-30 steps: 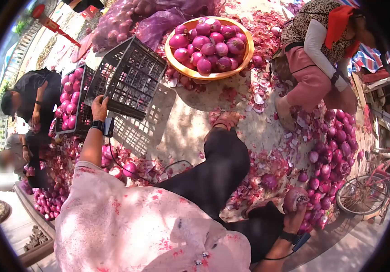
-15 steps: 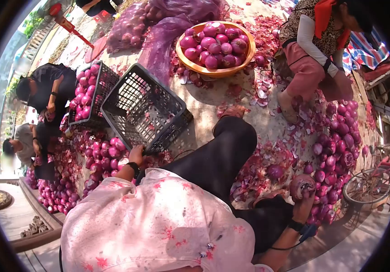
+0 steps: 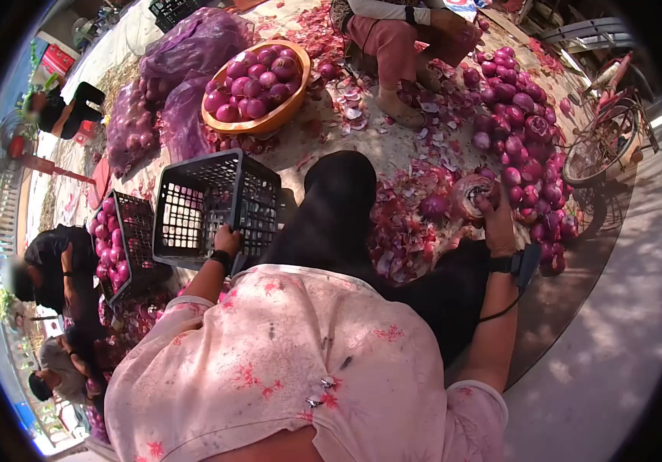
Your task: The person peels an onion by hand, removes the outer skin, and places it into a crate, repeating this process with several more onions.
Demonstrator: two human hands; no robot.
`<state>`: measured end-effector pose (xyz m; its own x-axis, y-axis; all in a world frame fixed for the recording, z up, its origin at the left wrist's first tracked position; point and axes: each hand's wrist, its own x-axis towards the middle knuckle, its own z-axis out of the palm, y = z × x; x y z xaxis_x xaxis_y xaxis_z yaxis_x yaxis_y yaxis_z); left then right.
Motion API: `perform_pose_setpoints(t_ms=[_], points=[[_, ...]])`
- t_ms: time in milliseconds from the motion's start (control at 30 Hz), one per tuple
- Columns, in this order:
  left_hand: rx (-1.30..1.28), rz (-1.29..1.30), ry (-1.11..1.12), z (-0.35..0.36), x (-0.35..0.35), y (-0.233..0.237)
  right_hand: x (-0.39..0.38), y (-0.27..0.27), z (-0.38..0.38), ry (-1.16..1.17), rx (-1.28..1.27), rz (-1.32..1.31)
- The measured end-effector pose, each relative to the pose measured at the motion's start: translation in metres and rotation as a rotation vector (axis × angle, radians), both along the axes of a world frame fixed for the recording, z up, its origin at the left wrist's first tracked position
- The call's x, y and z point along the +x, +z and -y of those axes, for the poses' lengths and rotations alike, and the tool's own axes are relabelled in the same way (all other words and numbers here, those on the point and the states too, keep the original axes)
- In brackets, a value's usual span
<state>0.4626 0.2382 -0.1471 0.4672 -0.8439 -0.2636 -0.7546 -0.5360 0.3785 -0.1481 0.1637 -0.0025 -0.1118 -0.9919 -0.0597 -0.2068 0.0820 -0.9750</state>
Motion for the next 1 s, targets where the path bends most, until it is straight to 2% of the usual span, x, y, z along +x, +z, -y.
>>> perform_pose_setpoints(t_ms=[33,133,233,300,433,500,533,600,700,767,833,900,1000], points=[[-0.021,-0.003,-0.016,0.013,-0.012,0.012,-0.003,-0.001,-0.002,-0.013,-0.006,0.008],[-0.095,-0.048,-0.071,0.052,-0.032,-0.004,-0.019,-0.016,-0.005,-0.062,-0.085,0.116],[-0.128,-0.151,-0.146,0.076,-0.071,0.005,-0.014,0.0,-0.012,-0.075,-0.11,0.143],[-0.023,-0.15,-0.179,0.098,-0.089,-0.003,-0.006,0.013,-0.02,-0.11,-0.071,0.181],[-0.123,-0.234,-0.223,0.151,-0.123,-0.028,-0.007,0.01,-0.014,-0.102,-0.031,0.209],[-0.188,-0.169,-0.19,0.174,-0.149,-0.025,0.0,0.004,-0.011,-0.11,-0.103,0.084],[-0.182,-0.169,-0.191,0.19,-0.157,-0.03,0.006,0.012,-0.011,-0.08,-0.046,0.19],[-0.138,-0.307,-0.171,0.225,-0.175,-0.045,0.011,0.013,-0.007,-0.082,-0.04,0.185],[-0.103,-0.29,-0.177,0.239,-0.217,-0.005,0.012,0.017,-0.005,-0.097,-0.032,0.141],[-0.156,-0.28,-0.187,0.254,-0.227,-0.019,0.013,0.024,-0.003,-0.076,0.055,0.043],[-0.199,-0.268,-0.196,0.26,-0.233,-0.029,0.014,0.02,-0.004,-0.101,0.023,0.029],[-0.173,-0.454,-0.096,0.264,-0.239,-0.028,0.013,0.021,-0.005,-0.099,0.017,0.021],[-0.201,-0.519,-0.025,0.264,-0.247,-0.051,0.002,0.008,-0.009,-0.039,0.028,0.069]])
